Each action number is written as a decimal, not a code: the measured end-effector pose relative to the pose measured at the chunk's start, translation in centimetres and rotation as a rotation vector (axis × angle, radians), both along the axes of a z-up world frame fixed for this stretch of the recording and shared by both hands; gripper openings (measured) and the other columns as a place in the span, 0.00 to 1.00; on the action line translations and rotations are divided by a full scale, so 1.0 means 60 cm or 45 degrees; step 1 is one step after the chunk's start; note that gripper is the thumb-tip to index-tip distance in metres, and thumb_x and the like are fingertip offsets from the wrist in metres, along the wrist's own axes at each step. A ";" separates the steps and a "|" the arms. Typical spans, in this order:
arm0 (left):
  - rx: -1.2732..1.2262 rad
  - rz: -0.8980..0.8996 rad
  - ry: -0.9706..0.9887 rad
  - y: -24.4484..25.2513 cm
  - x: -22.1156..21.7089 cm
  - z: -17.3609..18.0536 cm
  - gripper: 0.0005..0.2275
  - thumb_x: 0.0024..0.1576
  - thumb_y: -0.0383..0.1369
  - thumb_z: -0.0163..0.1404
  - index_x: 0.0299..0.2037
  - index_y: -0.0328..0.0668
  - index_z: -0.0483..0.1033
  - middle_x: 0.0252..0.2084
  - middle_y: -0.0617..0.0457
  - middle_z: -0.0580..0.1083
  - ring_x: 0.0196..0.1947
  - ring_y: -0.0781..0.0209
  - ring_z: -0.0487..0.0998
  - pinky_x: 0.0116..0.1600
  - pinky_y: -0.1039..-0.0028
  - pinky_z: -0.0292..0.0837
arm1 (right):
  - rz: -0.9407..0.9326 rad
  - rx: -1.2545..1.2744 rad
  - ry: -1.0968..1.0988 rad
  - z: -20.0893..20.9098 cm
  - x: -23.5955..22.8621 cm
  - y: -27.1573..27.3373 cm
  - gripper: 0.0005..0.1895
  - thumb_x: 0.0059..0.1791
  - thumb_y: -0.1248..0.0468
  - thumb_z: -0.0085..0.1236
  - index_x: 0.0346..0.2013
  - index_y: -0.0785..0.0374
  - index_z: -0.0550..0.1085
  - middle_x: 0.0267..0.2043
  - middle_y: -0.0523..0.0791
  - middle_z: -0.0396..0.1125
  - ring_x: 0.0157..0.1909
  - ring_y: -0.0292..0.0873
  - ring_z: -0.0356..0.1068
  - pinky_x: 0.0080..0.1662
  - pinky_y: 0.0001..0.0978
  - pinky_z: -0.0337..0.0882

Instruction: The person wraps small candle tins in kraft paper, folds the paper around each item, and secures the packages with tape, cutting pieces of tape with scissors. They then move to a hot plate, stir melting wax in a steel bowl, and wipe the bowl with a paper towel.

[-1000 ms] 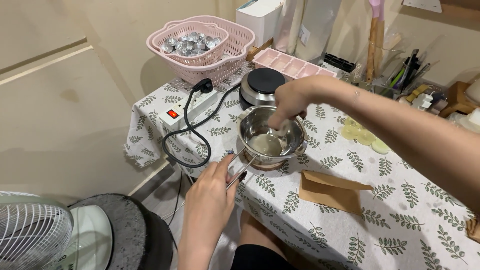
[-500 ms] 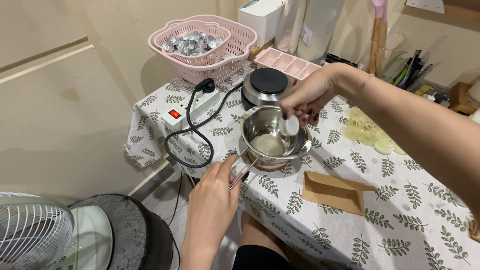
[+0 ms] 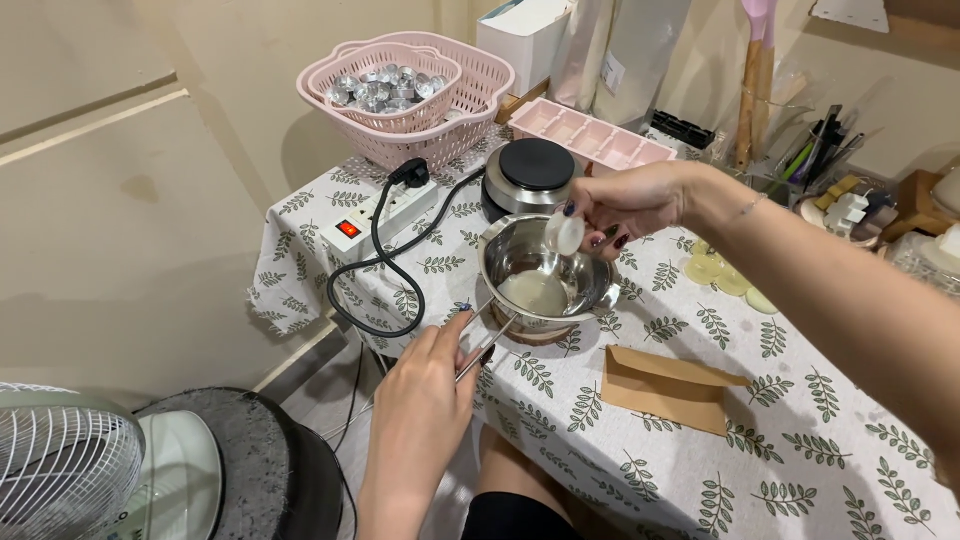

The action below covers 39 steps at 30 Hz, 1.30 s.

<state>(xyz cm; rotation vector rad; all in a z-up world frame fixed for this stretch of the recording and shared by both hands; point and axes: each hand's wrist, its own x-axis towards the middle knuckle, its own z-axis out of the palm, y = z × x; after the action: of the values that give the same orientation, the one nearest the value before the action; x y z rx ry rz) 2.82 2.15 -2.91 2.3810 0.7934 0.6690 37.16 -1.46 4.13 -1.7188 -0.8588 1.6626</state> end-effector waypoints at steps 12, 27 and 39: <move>-0.048 0.004 0.032 -0.004 -0.002 0.012 0.25 0.51 0.31 0.58 0.61 0.40 0.73 0.36 0.49 0.76 0.36 0.52 0.80 0.42 0.61 0.75 | 0.137 -0.079 -0.179 0.014 -0.012 0.016 0.18 0.50 0.53 0.46 0.20 0.60 0.65 0.20 0.39 0.58 0.23 0.34 0.55 0.28 0.28 0.60; 0.162 -0.037 -0.111 -0.013 -0.007 0.010 0.34 0.48 0.40 0.61 0.64 0.31 0.66 0.55 0.38 0.71 0.56 0.38 0.70 0.56 0.55 0.66 | 0.581 0.828 -1.992 0.026 -0.147 -0.064 0.27 0.38 0.60 0.68 0.48 0.70 0.75 0.41 0.52 0.71 0.45 0.51 0.72 0.48 0.38 0.74; 0.764 -0.158 -0.346 0.127 0.110 0.184 0.19 0.57 0.36 0.57 0.55 0.34 0.75 0.47 0.41 0.75 0.48 0.41 0.73 0.52 0.55 0.69 | 0.241 1.075 -1.809 0.011 -0.139 -0.092 0.25 0.39 0.60 0.67 0.48 0.66 0.75 0.37 0.49 0.70 0.40 0.44 0.69 0.45 0.39 0.73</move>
<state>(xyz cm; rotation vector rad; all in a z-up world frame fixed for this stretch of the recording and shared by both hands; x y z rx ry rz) 9.45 9.80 8.14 2.7373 0.3509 1.2878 28.85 -6.97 4.80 -1.9491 -1.9525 -0.2342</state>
